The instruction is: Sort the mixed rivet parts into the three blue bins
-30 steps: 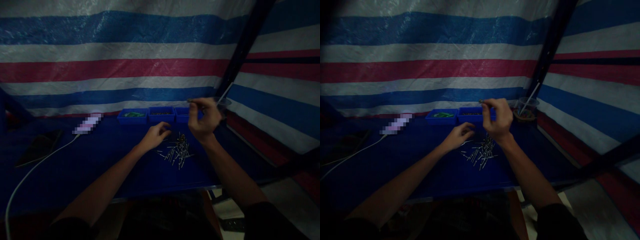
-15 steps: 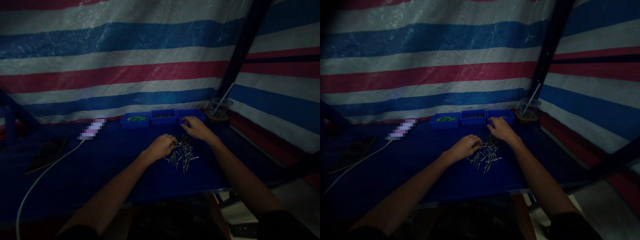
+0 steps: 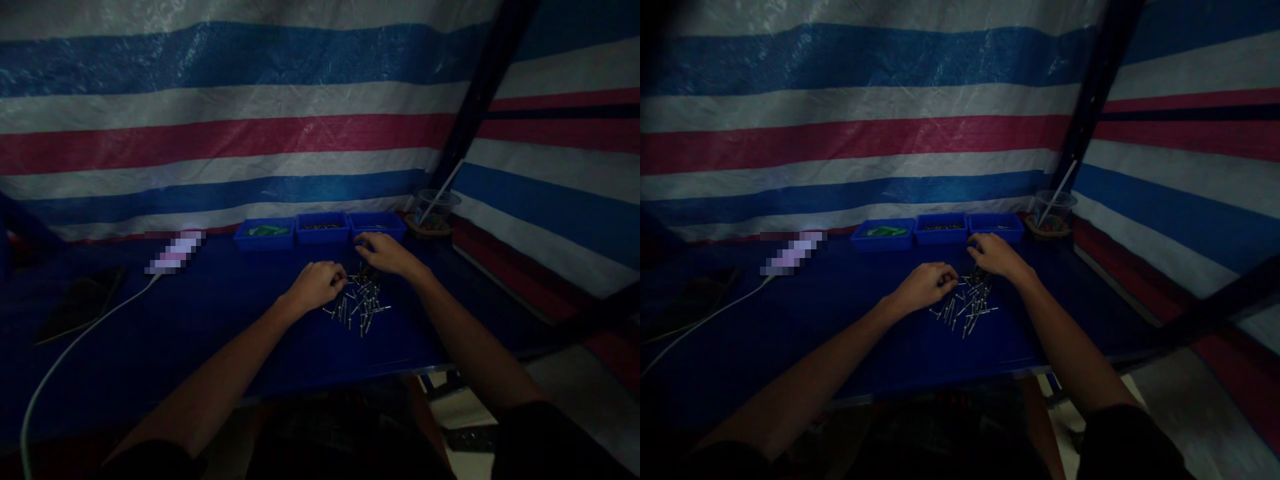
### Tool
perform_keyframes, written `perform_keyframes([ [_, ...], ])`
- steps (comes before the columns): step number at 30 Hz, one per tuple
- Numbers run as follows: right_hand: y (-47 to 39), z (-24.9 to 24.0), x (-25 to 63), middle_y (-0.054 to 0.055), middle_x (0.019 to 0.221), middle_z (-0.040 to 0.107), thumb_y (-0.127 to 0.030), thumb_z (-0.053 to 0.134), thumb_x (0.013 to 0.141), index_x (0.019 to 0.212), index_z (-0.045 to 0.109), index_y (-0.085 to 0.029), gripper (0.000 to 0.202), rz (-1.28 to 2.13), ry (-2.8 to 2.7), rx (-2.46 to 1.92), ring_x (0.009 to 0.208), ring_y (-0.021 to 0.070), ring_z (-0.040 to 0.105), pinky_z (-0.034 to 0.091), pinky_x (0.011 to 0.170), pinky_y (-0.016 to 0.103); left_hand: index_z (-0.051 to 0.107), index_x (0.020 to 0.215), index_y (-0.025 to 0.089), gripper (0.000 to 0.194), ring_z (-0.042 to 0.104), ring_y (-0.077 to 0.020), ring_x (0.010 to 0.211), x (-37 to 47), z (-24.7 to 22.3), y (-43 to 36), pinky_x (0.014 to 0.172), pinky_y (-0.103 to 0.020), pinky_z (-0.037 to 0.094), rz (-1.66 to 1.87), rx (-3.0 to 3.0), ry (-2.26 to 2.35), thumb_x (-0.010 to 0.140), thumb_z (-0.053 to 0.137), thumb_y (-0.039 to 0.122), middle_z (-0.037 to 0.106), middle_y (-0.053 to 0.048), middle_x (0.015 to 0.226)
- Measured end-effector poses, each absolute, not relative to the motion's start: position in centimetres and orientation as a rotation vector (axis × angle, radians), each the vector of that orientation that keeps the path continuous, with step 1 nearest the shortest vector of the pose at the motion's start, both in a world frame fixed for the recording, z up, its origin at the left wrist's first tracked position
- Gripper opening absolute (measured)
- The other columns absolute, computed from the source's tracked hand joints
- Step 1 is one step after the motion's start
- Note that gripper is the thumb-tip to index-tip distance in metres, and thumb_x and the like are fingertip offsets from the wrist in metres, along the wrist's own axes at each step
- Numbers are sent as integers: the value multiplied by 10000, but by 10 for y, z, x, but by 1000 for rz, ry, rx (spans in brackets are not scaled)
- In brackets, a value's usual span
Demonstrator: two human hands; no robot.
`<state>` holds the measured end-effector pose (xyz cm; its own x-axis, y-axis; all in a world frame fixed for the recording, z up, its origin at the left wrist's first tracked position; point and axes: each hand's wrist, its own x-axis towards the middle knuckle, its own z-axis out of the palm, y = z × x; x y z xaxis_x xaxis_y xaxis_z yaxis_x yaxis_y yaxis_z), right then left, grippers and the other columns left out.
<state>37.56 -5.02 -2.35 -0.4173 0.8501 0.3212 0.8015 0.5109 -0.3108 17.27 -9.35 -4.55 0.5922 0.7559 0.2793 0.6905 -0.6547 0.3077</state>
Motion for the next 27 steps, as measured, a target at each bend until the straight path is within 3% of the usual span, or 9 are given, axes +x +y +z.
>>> perform_keyframes([
  [6,-49,-27,376,57,853,687,-269,512,873,1064,623,-164,245,210,-2347,-1365,774,174,620,433,702,286,654,997,216,198,612,-219,887,190,-44,-97,772,-347,446,572,2737,1319,845,588,325,679,-45,915],
  [10,-52,-29,370,60,838,692,-274,511,869,1044,633,-172,236,207,-2384,-1333,780,184,626,434,700,289,666,918,207,124,612,-226,908,195,-46,-96,788,-350,444,527,2766,1288,835,604,276,682,-46,926],
  [17,-67,-30,344,54,923,693,-257,485,872,982,638,-179,204,336,-2149,-1030,823,160,627,453,742,290,658,871,148,208,605,-154,717,170,-31,-81,668,-265,443,902,2195,1276,861,549,325,681,-34,795],
  [27,-81,-20,335,58,858,628,-206,552,842,914,611,-181,96,-126,-2223,-853,827,191,557,437,776,346,626,795,136,238,529,-117,664,159,-29,-78,640,-248,400,1043,1771,1029,862,535,346,611,-24,725],
])
